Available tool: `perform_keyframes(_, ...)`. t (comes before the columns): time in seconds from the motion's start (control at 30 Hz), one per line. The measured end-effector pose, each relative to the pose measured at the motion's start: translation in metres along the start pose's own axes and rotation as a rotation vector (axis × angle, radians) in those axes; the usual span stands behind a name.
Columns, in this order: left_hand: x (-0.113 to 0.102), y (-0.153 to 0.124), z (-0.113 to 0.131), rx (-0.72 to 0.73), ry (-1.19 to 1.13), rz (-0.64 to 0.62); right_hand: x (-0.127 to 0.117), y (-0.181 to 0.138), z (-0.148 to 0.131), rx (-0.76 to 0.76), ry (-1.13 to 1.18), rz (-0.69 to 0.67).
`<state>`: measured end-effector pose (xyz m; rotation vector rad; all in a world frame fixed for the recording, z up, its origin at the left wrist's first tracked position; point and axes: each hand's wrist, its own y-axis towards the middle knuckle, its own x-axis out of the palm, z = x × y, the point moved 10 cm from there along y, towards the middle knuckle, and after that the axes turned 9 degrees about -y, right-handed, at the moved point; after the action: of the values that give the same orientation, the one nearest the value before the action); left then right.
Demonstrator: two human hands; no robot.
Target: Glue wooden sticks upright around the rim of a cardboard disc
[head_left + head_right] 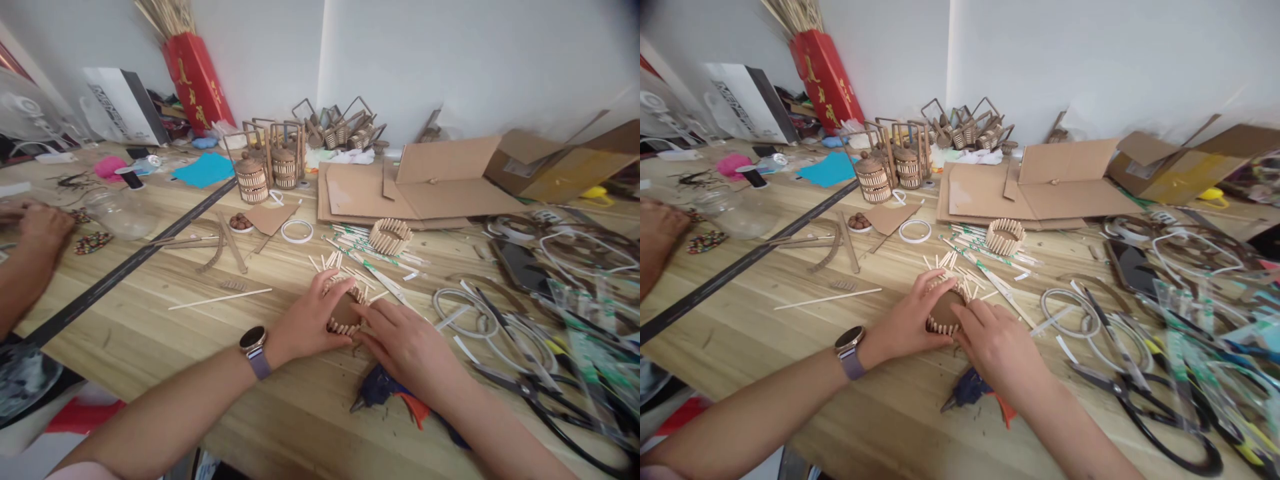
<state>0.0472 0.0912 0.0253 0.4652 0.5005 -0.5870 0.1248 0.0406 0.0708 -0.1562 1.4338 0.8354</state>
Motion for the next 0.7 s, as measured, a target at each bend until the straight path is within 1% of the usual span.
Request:
perform_keyframes(0.1,-0.002,0.0,-0.001,-0.006,0.003,0.015,-0.012,-0.008,0.014,0.067,0.062,0.01)
perform_keyframes(0.13,-0.003,0.0,-0.002,-0.013,0.011,0.021,-0.014,-0.013,0.019,0.089,0.074,-0.008)
perform_keyframes(0.2,-0.006,0.0,-0.002,-0.029,0.031,0.043,-0.01,-0.025,0.032,0.131,0.079,-0.093)
perform_keyframes(0.27,-0.008,-0.001,-0.001,-0.032,0.048,0.066,-0.001,-0.04,0.044,0.179,0.081,-0.231)
perform_keyframes(0.37,-0.005,-0.002,0.004,-0.019,0.086,0.076,0.022,-0.066,0.058,0.3,0.153,-0.506)
perform_keyframes(0.43,-0.003,-0.002,0.006,-0.02,0.115,0.079,0.034,-0.081,0.059,0.387,0.245,-0.669)
perform_keyframes(0.5,-0.001,-0.003,0.007,-0.027,0.135,0.085,0.042,-0.089,0.057,0.446,0.333,-0.766)
perform_keyframes(0.57,0.0,-0.002,0.007,-0.035,0.146,0.088,0.046,-0.092,0.055,0.473,0.381,-0.79)
perform_keyframes(0.7,0.0,-0.002,0.006,-0.033,0.15,0.095,0.047,-0.092,0.052,0.446,0.415,-0.725)
